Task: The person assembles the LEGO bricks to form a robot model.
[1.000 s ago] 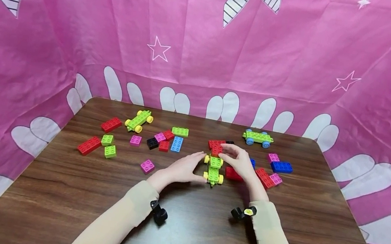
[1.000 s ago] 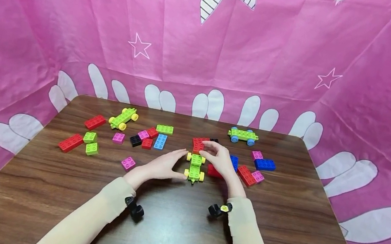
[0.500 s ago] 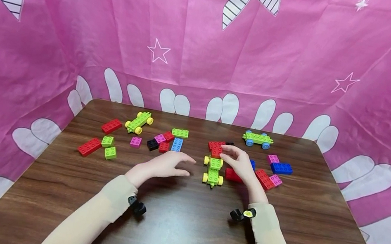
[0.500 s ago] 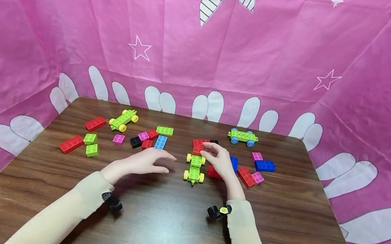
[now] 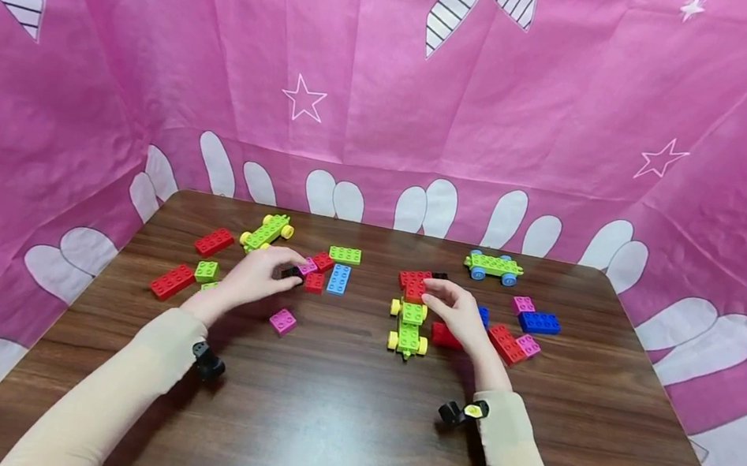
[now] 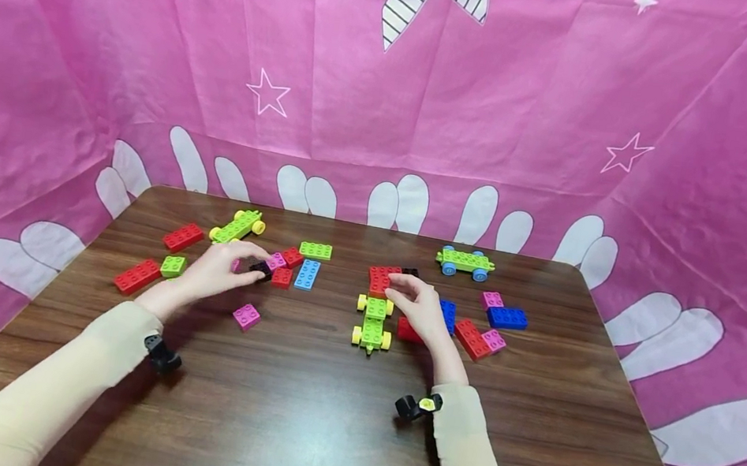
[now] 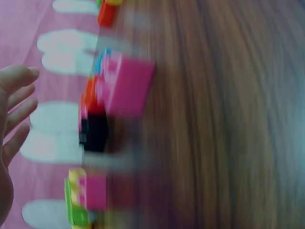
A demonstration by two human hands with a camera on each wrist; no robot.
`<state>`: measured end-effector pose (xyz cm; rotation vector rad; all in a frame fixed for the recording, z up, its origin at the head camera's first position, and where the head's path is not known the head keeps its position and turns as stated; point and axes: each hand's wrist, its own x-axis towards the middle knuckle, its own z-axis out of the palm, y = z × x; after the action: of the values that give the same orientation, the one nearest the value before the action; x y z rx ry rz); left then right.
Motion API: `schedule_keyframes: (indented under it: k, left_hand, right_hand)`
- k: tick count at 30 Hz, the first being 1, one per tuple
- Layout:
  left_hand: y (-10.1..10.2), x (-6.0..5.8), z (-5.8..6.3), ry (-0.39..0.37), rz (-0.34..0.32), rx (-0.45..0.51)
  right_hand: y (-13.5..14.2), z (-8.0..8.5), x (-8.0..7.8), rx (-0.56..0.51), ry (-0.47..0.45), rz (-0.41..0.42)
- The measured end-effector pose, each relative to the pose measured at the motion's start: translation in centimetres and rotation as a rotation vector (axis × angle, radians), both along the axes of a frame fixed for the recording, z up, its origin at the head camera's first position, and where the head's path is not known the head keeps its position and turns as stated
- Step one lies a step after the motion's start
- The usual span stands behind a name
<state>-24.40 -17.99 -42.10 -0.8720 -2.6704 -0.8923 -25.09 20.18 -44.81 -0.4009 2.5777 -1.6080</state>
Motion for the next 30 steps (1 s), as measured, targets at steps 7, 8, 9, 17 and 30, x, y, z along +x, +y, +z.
schedule_keyframes:
  k: [7, 8, 9, 17, 30]
  left_hand:
    - [-3.8, -1.3, -0.6, -0.038, 0.16, -0.028]
    - [-4.1, -1.5, -0.6, -0.049, 0.18, -0.026]
    - [-4.5, -1.7, -0.7, -0.059, 0.195, -0.028]
    - [-6.7, -3.6, -1.9, -0.088, 0.251, -0.054]
    - [-7.8, -5.6, -2.5, -0.256, 0.307, -0.076]
  right_hand:
    - [0.1, -0.5, 0.1, -0.013, 0.09, 0.015]
    - [0.2, -0.5, 0.1, -0.011, 0.096, 0.017]
    - [0.1, -0.5, 0.1, -0.013, 0.088, 0.012]
    - [0.0, -0.4, -0.1, -0.019, 0.005, 0.002]
    - [-0.1, -0.1, 0.3, -0.015, 0.021, -0.006]
